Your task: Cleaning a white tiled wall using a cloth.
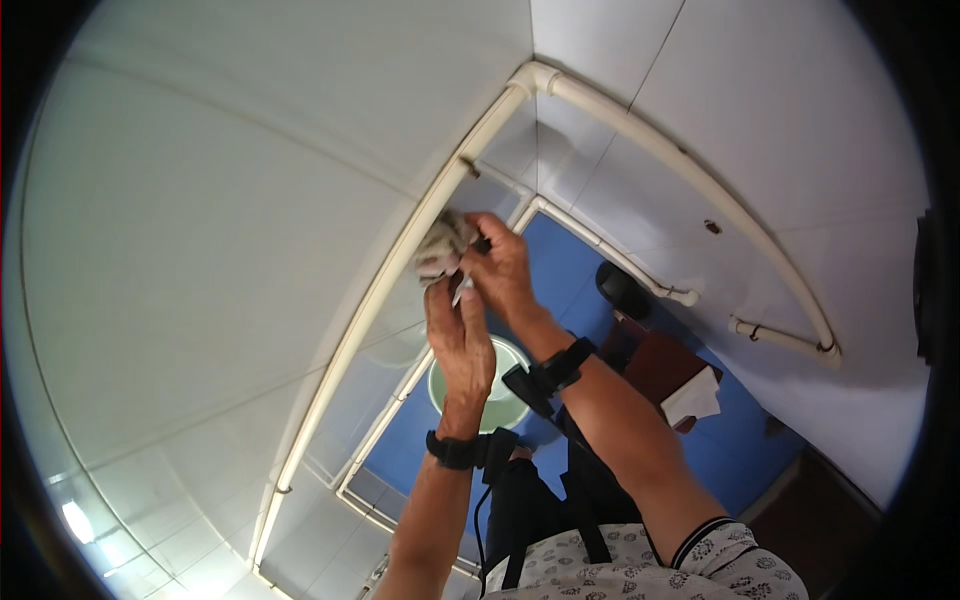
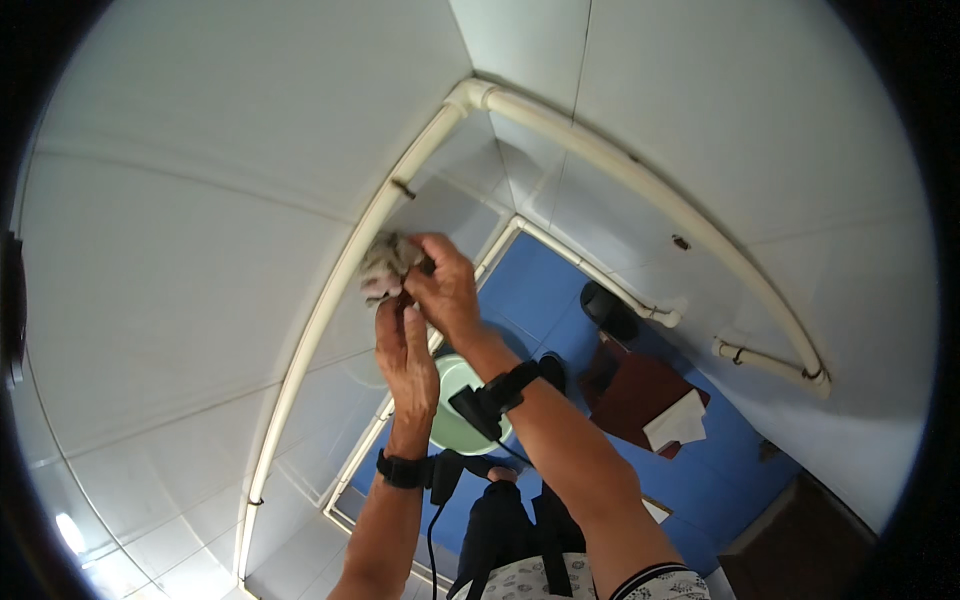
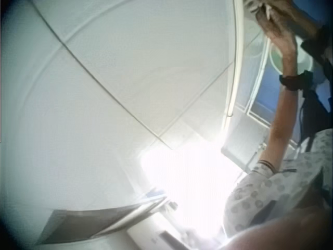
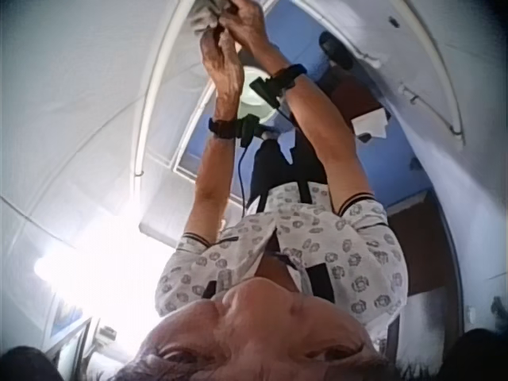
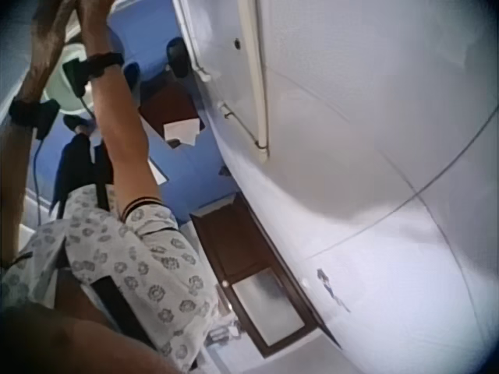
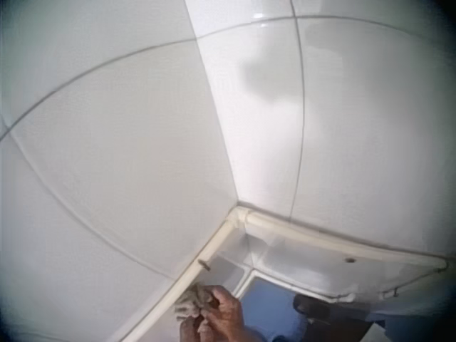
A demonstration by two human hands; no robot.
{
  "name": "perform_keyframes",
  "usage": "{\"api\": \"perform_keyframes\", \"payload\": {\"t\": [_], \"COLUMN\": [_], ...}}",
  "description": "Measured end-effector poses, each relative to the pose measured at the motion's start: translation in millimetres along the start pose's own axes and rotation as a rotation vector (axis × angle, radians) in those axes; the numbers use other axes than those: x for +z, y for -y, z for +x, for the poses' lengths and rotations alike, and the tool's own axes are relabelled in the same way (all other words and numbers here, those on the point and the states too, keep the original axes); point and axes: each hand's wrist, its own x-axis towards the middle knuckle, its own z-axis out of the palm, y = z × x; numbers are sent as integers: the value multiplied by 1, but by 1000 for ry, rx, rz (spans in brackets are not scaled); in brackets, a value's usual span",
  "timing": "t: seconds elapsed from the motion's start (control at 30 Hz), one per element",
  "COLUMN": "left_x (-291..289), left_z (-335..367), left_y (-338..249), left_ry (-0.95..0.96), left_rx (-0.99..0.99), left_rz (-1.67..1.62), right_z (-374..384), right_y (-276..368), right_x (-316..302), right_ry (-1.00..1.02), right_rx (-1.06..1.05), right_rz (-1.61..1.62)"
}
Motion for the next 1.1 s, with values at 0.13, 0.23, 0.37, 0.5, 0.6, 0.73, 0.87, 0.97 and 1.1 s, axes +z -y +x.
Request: {"api": "perform_keyframes", "payload": {"t": [0.13,0.23,0.37,0.5,0.6,0.73,0.87,0.97,1.1], "left_x": [62,97,113,94,58,-9,-98,-165,-250], "left_z": [48,87,120,107,82,32,-29,-77,-135], "left_y": [-22,-21,-47,-33,-26,-5,33,51,75], "left_ry": [107,180,221,234,281,274,181,90,-19], "left_rx": [4,225,175,258,140,-33,-157,-189,-211], "left_rz": [-33,47,10,44,-25,-139,-247,-284,-250], "right_z": [65,104,115,103,71,-8,-103,-168,-254], "right_y": [18,21,43,35,28,-8,-24,-50,-47], "right_x": [-47,-74,-67,-65,-47,-8,70,127,197], "right_ry": [-98,-273,-492,-302,-223,-27,109,87,154], "right_rx": [-69,-72,-32,-64,-89,-107,309,336,203], "right_rz": [54,151,46,196,222,-180,914,693,328]}}
